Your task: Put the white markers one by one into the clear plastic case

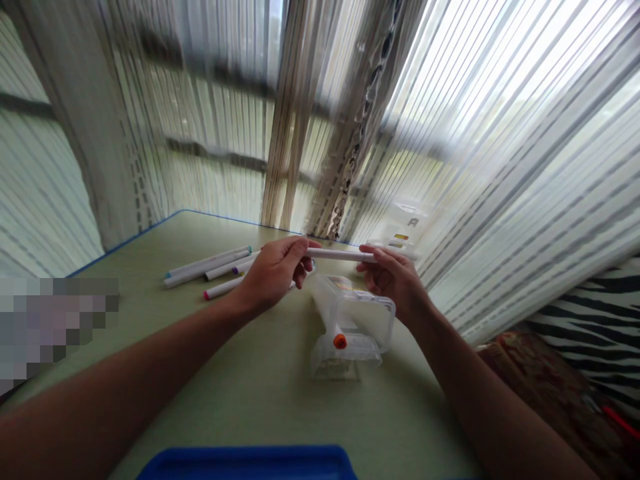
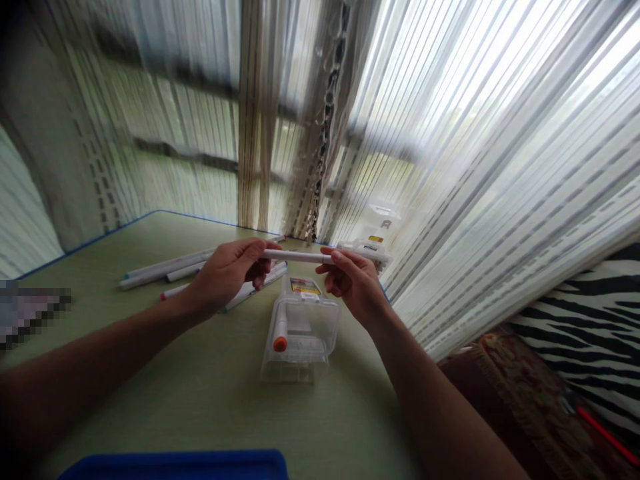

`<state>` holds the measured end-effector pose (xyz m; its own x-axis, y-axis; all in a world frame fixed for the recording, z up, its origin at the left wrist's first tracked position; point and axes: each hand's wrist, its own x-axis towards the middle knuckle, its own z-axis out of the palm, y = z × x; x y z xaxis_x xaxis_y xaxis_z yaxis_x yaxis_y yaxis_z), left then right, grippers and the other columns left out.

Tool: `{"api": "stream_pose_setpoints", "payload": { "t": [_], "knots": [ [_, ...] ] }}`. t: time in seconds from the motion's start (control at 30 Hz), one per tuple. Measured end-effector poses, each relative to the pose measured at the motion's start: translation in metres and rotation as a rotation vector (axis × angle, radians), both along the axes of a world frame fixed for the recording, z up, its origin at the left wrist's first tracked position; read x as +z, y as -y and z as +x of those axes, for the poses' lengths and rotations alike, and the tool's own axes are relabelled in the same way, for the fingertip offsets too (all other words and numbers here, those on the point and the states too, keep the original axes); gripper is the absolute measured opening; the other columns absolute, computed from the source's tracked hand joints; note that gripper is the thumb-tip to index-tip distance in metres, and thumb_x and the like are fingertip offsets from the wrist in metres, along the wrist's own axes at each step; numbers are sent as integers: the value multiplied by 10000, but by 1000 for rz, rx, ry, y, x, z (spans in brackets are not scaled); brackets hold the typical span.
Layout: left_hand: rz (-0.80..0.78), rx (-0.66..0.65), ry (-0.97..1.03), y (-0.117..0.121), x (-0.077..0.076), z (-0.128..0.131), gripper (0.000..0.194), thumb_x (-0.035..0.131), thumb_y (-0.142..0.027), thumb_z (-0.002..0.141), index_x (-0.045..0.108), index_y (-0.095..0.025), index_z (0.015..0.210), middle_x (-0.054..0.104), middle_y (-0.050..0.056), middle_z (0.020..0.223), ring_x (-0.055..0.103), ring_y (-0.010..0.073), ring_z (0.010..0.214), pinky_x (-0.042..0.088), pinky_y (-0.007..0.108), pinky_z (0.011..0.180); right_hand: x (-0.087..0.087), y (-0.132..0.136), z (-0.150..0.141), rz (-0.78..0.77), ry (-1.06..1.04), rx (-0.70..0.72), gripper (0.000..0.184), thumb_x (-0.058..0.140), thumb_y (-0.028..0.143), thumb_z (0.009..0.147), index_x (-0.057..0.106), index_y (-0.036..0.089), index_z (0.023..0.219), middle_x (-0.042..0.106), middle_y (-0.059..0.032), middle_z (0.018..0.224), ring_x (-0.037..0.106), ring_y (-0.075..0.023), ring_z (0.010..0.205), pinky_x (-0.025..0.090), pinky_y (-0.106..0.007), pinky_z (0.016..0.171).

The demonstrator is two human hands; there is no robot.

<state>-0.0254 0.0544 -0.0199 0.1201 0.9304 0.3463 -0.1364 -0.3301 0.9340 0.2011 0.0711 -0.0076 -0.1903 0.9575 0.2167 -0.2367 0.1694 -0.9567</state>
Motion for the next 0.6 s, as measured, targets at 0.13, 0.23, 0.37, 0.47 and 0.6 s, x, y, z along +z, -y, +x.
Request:
{"api": "stream_pose_setpoints", "payload": {
  "t": [0.13, 0.23, 0.37, 0.47, 0.6],
  "knots": [
    [-48, -11, 47, 0, 0, 0, 327, 539, -379, 964, 685, -87, 981, 575, 5, 648, 523, 94, 480, 450, 224, 454, 1, 0, 0, 3, 3, -1, 306, 773, 421, 745, 761, 171, 922, 747, -42, 673, 543, -99, 396, 308, -201, 334],
    [-65, -13, 77, 0, 0, 0, 326, 537, -383, 967, 683, -92, 988, 581, 5, 636, 521, 96, 480, 447, 224, 456, 2, 0, 0, 5, -6, 16, 318, 779, 434, 729, 764, 175, 913, 748, -40, 669, 543, -100, 390, 314, -204, 339],
    [-93, -11, 112, 1, 0, 1, 339, 554, -406, 959, 679, -94, 1002, 592, 9, 611, 523, 101, 474, 444, 226, 456, 1, -1, 1, -12, -6, 26, 316, 769, 446, 736, 764, 185, 916, 752, -36, 672, 554, -105, 392, 309, -206, 339],
    [-102, -19, 126, 0, -1, 1, 357, 563, -427, 953, 680, -94, 1004, 608, 18, 603, 529, 105, 471, 446, 228, 459, 0, -2, 2, -6, 5, 21, 308, 746, 446, 758, 757, 189, 928, 755, -36, 681, 555, -110, 397, 303, -213, 342],
    [-82, -24, 119, -1, -2, 2, 366, 551, -433, 957, 677, -95, 1018, 621, 24, 598, 544, 112, 474, 443, 225, 456, 0, -3, 3, -30, -7, 25, 305, 738, 436, 758, 753, 182, 925, 754, -38, 673, 560, -115, 398, 312, -216, 344]
  ]
}}
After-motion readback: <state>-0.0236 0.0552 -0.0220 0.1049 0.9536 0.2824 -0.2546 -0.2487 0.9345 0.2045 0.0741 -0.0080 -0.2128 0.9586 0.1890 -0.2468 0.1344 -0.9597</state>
